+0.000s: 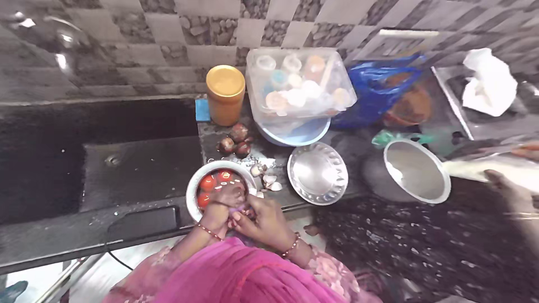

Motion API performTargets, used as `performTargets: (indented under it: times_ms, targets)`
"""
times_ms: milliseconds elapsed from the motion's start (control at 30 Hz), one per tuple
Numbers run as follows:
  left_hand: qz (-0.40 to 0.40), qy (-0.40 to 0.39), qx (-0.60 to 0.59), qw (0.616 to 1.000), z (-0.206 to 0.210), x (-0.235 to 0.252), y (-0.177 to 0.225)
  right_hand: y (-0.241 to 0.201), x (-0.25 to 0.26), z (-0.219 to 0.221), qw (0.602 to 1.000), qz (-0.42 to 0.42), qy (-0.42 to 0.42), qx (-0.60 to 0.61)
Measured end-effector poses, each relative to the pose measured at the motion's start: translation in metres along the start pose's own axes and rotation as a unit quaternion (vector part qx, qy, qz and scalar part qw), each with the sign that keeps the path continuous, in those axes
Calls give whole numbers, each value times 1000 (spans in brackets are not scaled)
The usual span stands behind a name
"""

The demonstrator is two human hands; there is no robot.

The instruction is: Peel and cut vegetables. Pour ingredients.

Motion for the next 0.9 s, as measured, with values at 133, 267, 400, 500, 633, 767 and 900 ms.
performTargets:
  times_ms: [133, 267, 400, 500, 633, 767, 900]
  targets:
    - [-16, -15, 3, 1000, 3, 0, 1, -2, 0, 0, 1000, -8, 2, 15]
    - [-29, -7, 12, 999, 3, 1, -1, -2, 0, 0, 1000, 1, -19, 15]
    - [-18, 1, 4, 1000, 2, 2, -3, 2, -4, 3, 999, 18, -11, 33]
    - [-20, -1, -12, 1000, -1, 3, -9, 5, -7, 6, 997, 35, 0, 63]
    - [-43, -3, -63, 997, 1, 1, -11, 7, -9, 9, 994, 60, 10, 91]
    - [-33, 25, -106, 994, -2, 3, -12, 17, -4, 3, 985, 113, 7, 131]
    - [10, 7, -34, 999, -11, 3, 4, 56, 10, -47, 983, 166, 41, -65]
Point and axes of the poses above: each hand's wrist, its own x-axis towards the middle knuckle, its own z-axis out of the palm, y = z × x, the point moved 9 cm from there along x, towards the middle knuckle, and after that the axes turned 3 degrees about y, right-handed, at the moved point
